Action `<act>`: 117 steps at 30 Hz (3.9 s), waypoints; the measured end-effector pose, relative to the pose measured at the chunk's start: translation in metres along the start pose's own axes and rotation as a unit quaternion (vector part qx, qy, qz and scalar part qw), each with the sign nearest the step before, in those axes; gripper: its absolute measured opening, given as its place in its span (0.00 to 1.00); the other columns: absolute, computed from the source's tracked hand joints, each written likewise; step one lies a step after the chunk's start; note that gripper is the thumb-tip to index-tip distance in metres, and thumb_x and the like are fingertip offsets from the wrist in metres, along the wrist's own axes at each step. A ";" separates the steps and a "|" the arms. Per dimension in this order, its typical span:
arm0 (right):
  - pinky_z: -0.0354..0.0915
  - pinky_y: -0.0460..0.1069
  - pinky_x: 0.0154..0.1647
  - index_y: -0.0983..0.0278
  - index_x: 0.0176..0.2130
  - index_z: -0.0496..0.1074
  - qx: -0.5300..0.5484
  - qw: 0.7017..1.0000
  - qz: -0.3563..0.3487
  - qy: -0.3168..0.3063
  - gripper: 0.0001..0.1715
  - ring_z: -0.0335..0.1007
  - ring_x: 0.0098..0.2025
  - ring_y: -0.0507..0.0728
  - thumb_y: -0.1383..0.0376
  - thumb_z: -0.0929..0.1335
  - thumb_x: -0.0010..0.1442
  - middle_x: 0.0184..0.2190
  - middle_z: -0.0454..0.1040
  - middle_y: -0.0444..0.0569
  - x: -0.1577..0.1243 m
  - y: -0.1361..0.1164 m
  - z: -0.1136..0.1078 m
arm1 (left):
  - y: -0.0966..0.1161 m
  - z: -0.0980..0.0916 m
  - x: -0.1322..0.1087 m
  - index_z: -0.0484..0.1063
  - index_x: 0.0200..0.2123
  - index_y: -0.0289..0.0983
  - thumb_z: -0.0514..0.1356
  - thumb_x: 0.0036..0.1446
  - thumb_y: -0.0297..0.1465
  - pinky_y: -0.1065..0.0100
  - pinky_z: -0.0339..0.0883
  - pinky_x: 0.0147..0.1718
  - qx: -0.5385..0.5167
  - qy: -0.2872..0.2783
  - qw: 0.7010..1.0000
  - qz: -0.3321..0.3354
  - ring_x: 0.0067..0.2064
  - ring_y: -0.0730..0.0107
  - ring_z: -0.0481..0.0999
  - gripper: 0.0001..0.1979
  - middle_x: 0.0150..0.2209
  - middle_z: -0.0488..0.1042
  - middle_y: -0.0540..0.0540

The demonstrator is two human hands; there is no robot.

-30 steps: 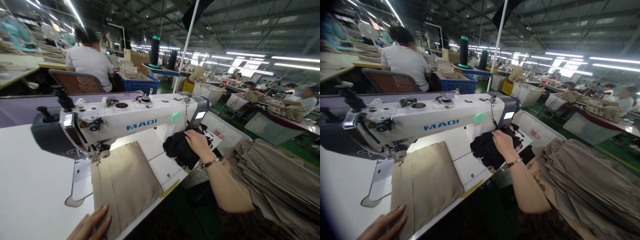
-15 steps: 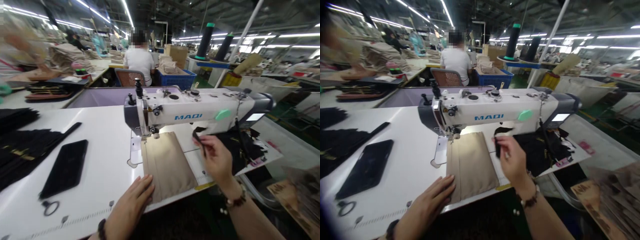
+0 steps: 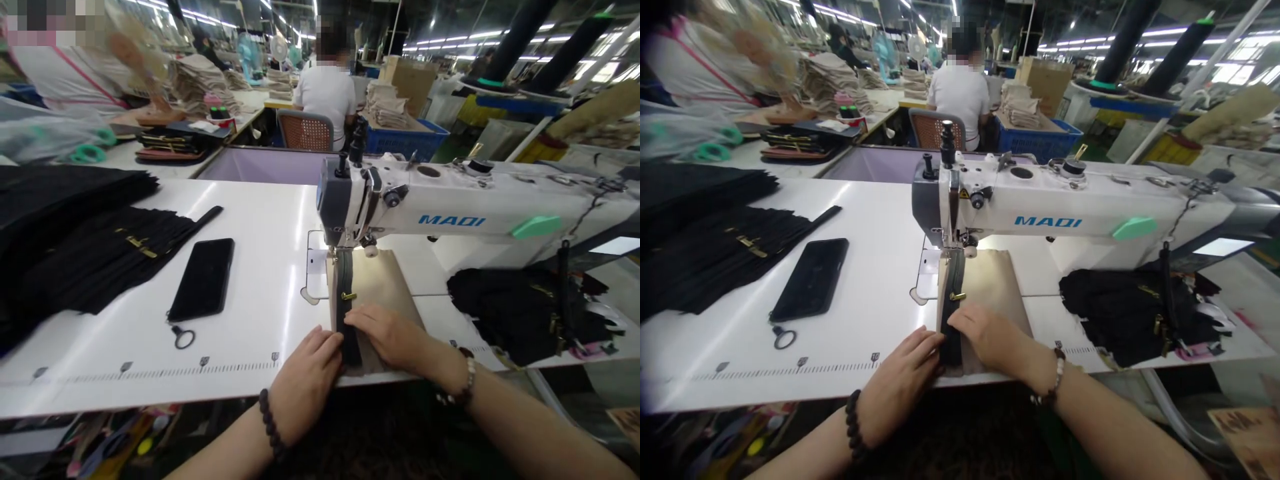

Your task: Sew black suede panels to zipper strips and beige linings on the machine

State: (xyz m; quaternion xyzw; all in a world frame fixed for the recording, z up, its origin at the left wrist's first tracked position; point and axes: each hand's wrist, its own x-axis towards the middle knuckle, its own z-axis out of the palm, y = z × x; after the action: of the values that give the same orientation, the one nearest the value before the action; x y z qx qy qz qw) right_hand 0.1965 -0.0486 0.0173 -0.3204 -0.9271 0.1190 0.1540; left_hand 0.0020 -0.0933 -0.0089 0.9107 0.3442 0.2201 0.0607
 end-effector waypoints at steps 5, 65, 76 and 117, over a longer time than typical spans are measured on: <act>0.65 0.58 0.44 0.68 0.45 0.67 -0.108 0.993 0.044 0.004 0.16 0.65 0.44 0.61 0.63 0.62 0.58 0.43 0.67 0.57 0.033 0.024 -0.006 | 0.000 0.002 -0.002 0.68 0.36 0.31 0.53 0.57 0.23 0.55 0.61 0.52 -0.001 -0.003 1.000 0.002 0.46 0.61 0.66 0.05 0.43 0.68 0.42; 0.40 0.72 0.55 0.67 0.61 0.48 -0.048 0.982 0.159 -0.093 0.37 0.36 0.63 0.66 0.58 0.63 0.57 0.62 0.47 0.57 0.024 0.017 0.005 | -0.084 -0.010 0.072 0.62 0.51 0.31 0.57 0.57 0.34 0.55 0.57 0.52 0.096 -0.119 0.988 0.008 0.55 0.55 0.61 0.20 0.54 0.64 0.40; 0.40 0.72 0.56 0.65 0.61 0.48 -0.046 0.986 0.142 -0.073 0.36 0.36 0.63 0.66 0.57 0.62 0.57 0.62 0.47 0.56 0.024 0.024 0.009 | -0.090 -0.007 0.075 0.62 0.51 0.32 0.56 0.57 0.34 0.56 0.58 0.52 0.098 -0.104 0.990 0.014 0.54 0.56 0.61 0.19 0.53 0.64 0.41; 0.39 0.66 0.60 0.62 0.58 0.53 -0.011 0.989 0.141 -0.053 0.35 0.38 0.63 0.60 0.49 0.60 0.57 0.62 0.47 0.51 0.020 0.028 0.010 | 0.003 0.008 -0.004 0.68 0.35 0.31 0.47 0.62 0.24 0.69 0.64 0.44 -0.023 0.041 0.984 0.171 0.40 0.71 0.71 0.10 0.35 0.73 0.46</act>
State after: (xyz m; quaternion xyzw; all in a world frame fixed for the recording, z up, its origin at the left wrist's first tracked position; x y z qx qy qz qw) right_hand 0.1939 -0.0157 0.0033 -0.4429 -0.8807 0.1459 0.0831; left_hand 0.0045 -0.0982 -0.0162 0.9447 0.1809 0.2719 0.0291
